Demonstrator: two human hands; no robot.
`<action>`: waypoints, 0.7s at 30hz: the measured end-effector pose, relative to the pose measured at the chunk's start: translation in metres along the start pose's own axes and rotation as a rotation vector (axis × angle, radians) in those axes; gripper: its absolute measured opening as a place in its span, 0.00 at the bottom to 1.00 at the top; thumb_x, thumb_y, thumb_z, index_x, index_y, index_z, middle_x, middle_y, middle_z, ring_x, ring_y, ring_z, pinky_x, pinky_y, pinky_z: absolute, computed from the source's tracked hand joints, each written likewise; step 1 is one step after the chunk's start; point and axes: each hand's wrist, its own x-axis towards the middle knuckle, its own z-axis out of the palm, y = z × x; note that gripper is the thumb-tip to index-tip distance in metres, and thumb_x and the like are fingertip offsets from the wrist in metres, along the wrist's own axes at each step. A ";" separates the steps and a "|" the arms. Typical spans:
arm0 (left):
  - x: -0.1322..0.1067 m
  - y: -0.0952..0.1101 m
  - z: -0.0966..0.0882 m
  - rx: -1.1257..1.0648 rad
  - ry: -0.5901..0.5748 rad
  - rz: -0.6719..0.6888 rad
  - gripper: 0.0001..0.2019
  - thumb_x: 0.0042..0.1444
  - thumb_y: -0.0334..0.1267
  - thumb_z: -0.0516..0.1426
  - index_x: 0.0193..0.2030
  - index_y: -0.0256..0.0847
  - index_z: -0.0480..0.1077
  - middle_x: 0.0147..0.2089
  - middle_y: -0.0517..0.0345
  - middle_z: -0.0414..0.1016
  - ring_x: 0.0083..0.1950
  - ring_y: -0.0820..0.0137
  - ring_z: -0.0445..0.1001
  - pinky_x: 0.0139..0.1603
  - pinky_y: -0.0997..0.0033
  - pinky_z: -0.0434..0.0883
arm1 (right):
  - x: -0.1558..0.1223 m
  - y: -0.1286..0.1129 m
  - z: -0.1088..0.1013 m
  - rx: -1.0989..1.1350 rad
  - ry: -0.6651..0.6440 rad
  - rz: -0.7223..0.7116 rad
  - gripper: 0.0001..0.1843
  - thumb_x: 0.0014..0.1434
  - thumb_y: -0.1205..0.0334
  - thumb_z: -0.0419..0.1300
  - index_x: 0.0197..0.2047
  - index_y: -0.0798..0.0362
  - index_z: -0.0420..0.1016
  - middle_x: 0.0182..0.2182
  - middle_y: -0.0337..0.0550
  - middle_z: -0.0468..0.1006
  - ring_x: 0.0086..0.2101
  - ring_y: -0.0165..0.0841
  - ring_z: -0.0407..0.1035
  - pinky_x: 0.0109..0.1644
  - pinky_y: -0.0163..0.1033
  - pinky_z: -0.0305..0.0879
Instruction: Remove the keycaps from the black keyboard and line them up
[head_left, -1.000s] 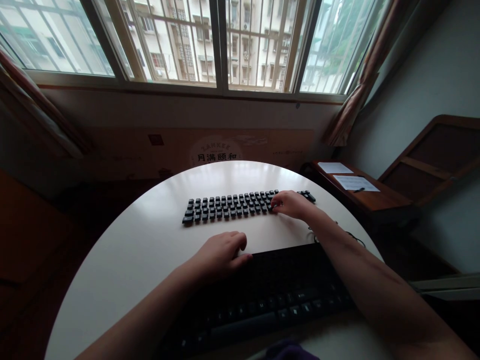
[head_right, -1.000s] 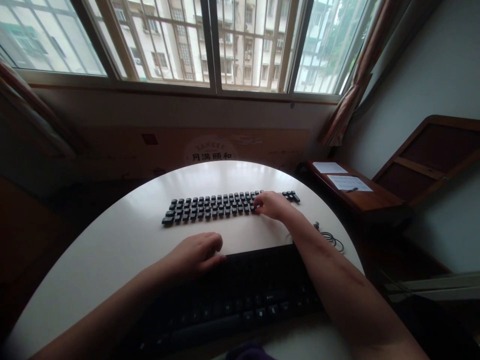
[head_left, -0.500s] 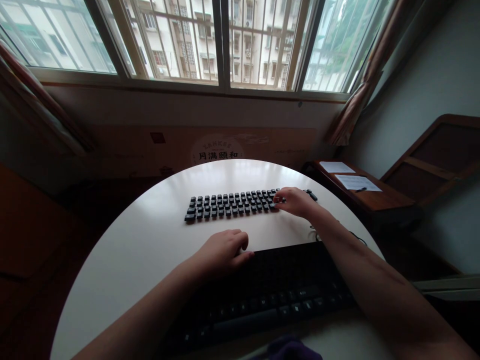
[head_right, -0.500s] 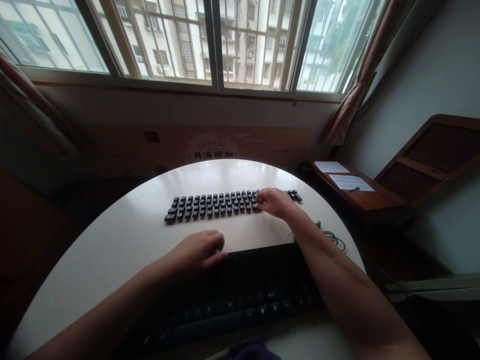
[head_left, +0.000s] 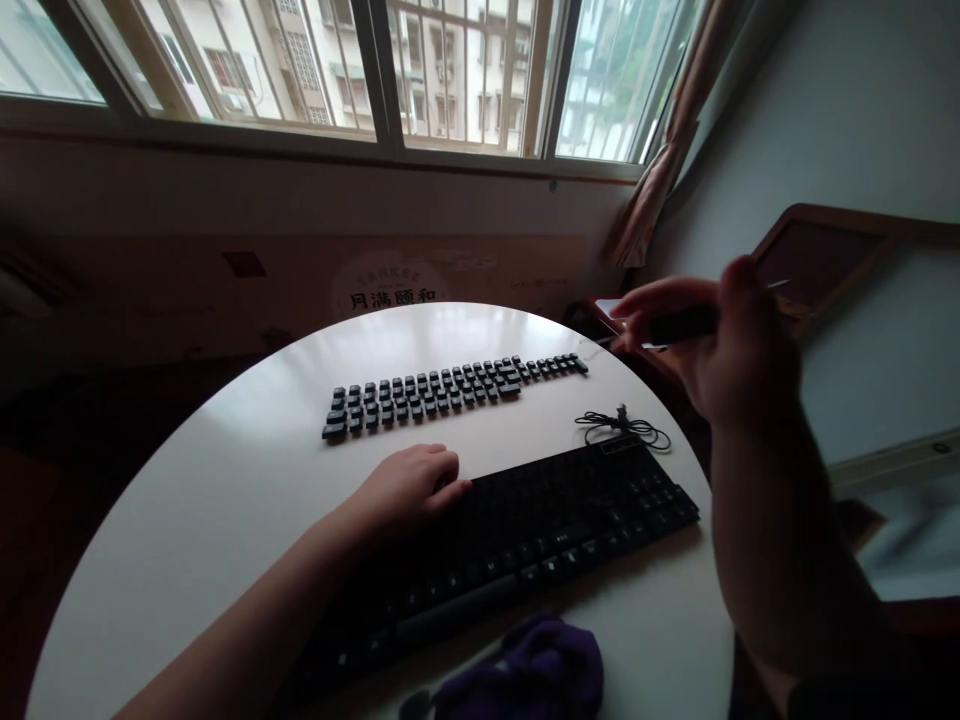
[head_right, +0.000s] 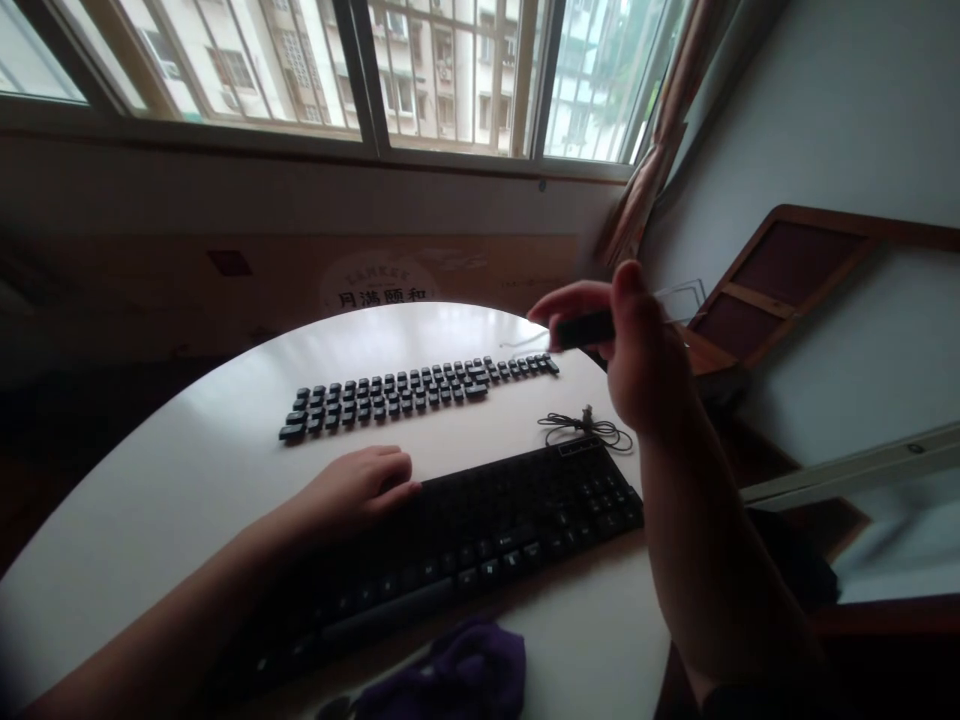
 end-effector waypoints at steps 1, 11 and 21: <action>0.000 0.000 0.000 0.001 0.002 0.000 0.16 0.65 0.49 0.51 0.32 0.42 0.67 0.37 0.55 0.74 0.38 0.63 0.72 0.36 0.66 0.64 | -0.017 -0.005 -0.004 0.098 -0.051 0.077 0.45 0.66 0.27 0.35 0.38 0.55 0.79 0.19 0.42 0.71 0.20 0.30 0.68 0.24 0.35 0.65; 0.002 0.000 -0.001 -0.017 -0.001 -0.009 0.16 0.64 0.50 0.51 0.31 0.42 0.68 0.37 0.54 0.74 0.38 0.62 0.72 0.36 0.66 0.64 | -0.156 0.044 -0.011 0.229 -0.190 0.585 0.18 0.63 0.49 0.64 0.49 0.52 0.73 0.35 0.46 0.78 0.28 0.31 0.73 0.26 0.32 0.69; 0.004 -0.005 0.002 -0.032 0.003 -0.004 0.17 0.64 0.51 0.50 0.33 0.42 0.69 0.38 0.54 0.74 0.39 0.62 0.72 0.37 0.66 0.63 | -0.168 0.078 0.018 0.209 0.239 0.534 0.16 0.65 0.49 0.57 0.34 0.53 0.66 0.18 0.31 0.56 0.18 0.23 0.51 0.19 0.26 0.47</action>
